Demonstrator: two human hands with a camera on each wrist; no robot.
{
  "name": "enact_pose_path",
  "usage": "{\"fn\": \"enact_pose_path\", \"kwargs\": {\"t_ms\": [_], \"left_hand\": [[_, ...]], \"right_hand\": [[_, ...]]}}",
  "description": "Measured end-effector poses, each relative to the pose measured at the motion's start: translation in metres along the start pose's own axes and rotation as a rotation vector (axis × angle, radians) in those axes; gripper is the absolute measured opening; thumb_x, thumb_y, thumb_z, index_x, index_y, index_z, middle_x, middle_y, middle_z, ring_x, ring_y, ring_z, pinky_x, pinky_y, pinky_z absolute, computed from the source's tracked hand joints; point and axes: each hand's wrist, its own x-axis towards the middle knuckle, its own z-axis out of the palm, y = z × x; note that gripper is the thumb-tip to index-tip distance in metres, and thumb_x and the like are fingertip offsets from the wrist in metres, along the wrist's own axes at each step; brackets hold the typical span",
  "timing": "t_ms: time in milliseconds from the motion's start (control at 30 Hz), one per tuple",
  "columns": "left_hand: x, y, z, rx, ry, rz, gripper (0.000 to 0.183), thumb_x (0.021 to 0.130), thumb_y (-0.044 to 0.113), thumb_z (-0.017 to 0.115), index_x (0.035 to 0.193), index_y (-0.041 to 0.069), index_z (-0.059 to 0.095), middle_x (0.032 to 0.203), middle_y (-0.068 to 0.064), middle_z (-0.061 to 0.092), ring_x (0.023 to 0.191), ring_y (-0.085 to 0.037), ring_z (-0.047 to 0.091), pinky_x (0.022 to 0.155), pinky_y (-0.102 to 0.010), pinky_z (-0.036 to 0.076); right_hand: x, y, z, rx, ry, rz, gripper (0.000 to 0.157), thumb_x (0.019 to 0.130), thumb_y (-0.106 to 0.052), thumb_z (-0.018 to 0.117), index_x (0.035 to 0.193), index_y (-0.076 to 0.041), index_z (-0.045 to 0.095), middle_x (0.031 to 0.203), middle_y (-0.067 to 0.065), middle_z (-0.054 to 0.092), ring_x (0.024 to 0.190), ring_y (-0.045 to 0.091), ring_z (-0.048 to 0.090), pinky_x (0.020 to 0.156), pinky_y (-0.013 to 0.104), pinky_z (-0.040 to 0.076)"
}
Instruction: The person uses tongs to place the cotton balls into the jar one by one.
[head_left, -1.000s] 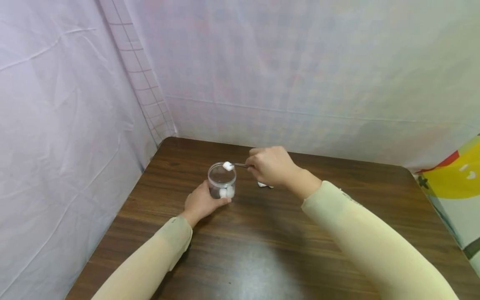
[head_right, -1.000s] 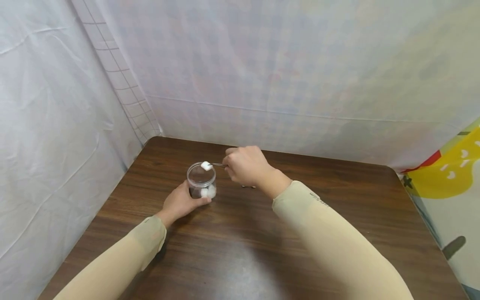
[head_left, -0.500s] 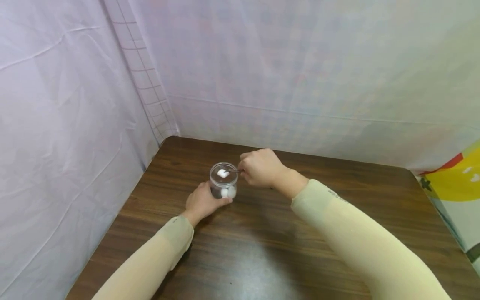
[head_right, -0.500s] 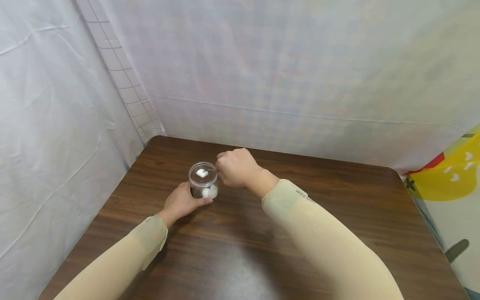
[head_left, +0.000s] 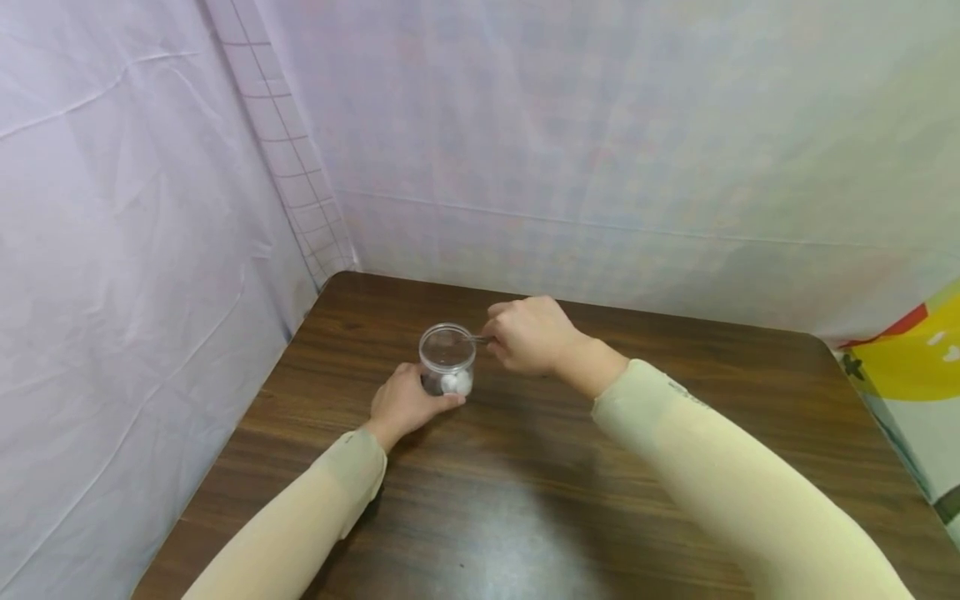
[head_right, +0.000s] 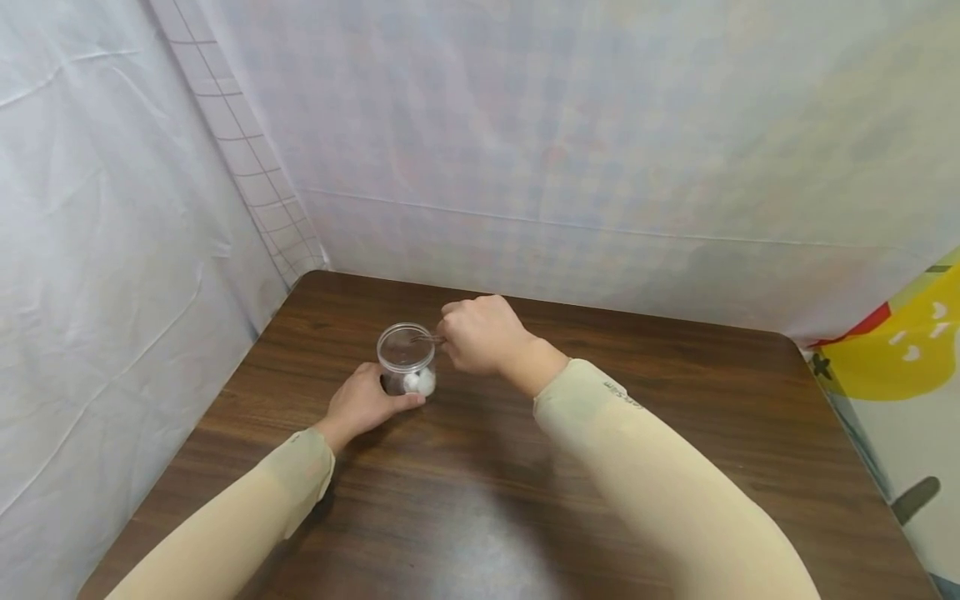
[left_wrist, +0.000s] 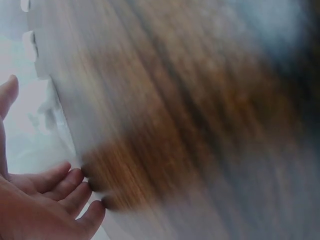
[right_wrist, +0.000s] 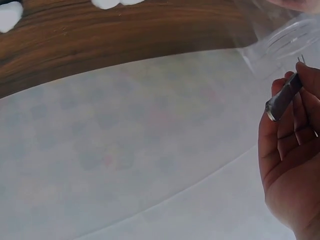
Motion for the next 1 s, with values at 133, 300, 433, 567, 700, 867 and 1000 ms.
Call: {"fn": "enact_pose_path", "kwargs": {"t_ms": [133, 300, 433, 567, 700, 867, 1000], "left_hand": [[0.0, 0.001, 0.0, -0.006, -0.005, -0.003, 0.08, 0.074, 0.063, 0.078, 0.133, 0.012, 0.061, 0.124, -0.013, 0.061, 0.111, -0.033, 0.06, 0.089, -0.054, 0.049], [-0.002, -0.003, -0.001, -0.005, -0.009, -0.02, 0.08, 0.074, 0.064, 0.078, 0.132, 0.011, 0.062, 0.125, -0.012, 0.061, 0.112, -0.033, 0.059, 0.088, -0.055, 0.049], [-0.004, -0.008, -0.003, -0.003, -0.002, -0.042, 0.078, 0.074, 0.064, 0.078, 0.13, 0.011, 0.063, 0.124, -0.011, 0.061, 0.111, -0.032, 0.059, 0.087, -0.054, 0.049], [-0.005, -0.009, -0.004, -0.014, -0.005, -0.035, 0.078, 0.074, 0.062, 0.079, 0.129, 0.009, 0.063, 0.124, -0.012, 0.061, 0.112, -0.033, 0.059, 0.088, -0.055, 0.048], [-0.004, -0.007, -0.002, -0.011, -0.011, -0.022, 0.079, 0.075, 0.062, 0.079, 0.129, 0.008, 0.063, 0.124, -0.013, 0.061, 0.112, -0.033, 0.059, 0.088, -0.056, 0.048], [-0.002, -0.003, -0.002, -0.003, -0.012, -0.019, 0.078, 0.075, 0.061, 0.079, 0.129, 0.008, 0.063, 0.124, -0.013, 0.061, 0.111, -0.033, 0.059, 0.087, -0.055, 0.049], [0.0, 0.001, -0.001, -0.001, -0.015, -0.002, 0.077, 0.075, 0.061, 0.078, 0.129, 0.008, 0.063, 0.124, -0.013, 0.061, 0.111, -0.033, 0.059, 0.086, -0.056, 0.049]], "right_hand": [[-0.016, 0.013, -0.007, 0.0, 0.025, 0.029, 0.008, 0.086, -0.021, 0.072, 0.091, -0.018, 0.077, 0.078, -0.008, 0.057, 0.057, 0.011, 0.053, 0.049, 0.035, 0.048], [-0.045, 0.04, -0.004, 0.023, -0.016, 0.124, 0.011, 0.087, -0.022, 0.074, 0.097, -0.018, 0.078, 0.086, -0.007, 0.064, 0.062, 0.013, 0.059, 0.05, 0.037, 0.049], [-0.077, 0.067, 0.017, 0.033, -0.065, 0.195, 0.009, 0.087, -0.022, 0.073, 0.094, -0.017, 0.078, 0.082, -0.007, 0.061, 0.06, 0.012, 0.056, 0.047, 0.035, 0.046], [-0.115, 0.089, 0.039, 0.06, -0.133, 0.29, 0.007, 0.086, -0.019, 0.071, 0.09, -0.017, 0.076, 0.077, -0.007, 0.058, 0.057, 0.012, 0.049, 0.044, 0.033, 0.04], [-0.147, 0.101, 0.053, 0.073, -0.22, 0.363, 0.006, 0.087, -0.021, 0.071, 0.09, -0.018, 0.076, 0.079, -0.005, 0.06, 0.057, 0.012, 0.049, 0.045, 0.033, 0.039], [-0.168, 0.107, 0.061, 0.08, -0.254, 0.385, 0.005, 0.089, -0.022, 0.072, 0.084, -0.022, 0.072, 0.078, -0.006, 0.06, 0.058, 0.011, 0.049, 0.046, 0.034, 0.04], [-0.176, 0.112, 0.064, 0.094, -0.265, 0.412, 0.005, 0.088, -0.022, 0.073, 0.084, -0.022, 0.072, 0.078, -0.006, 0.062, 0.059, 0.012, 0.051, 0.047, 0.035, 0.041]]}}
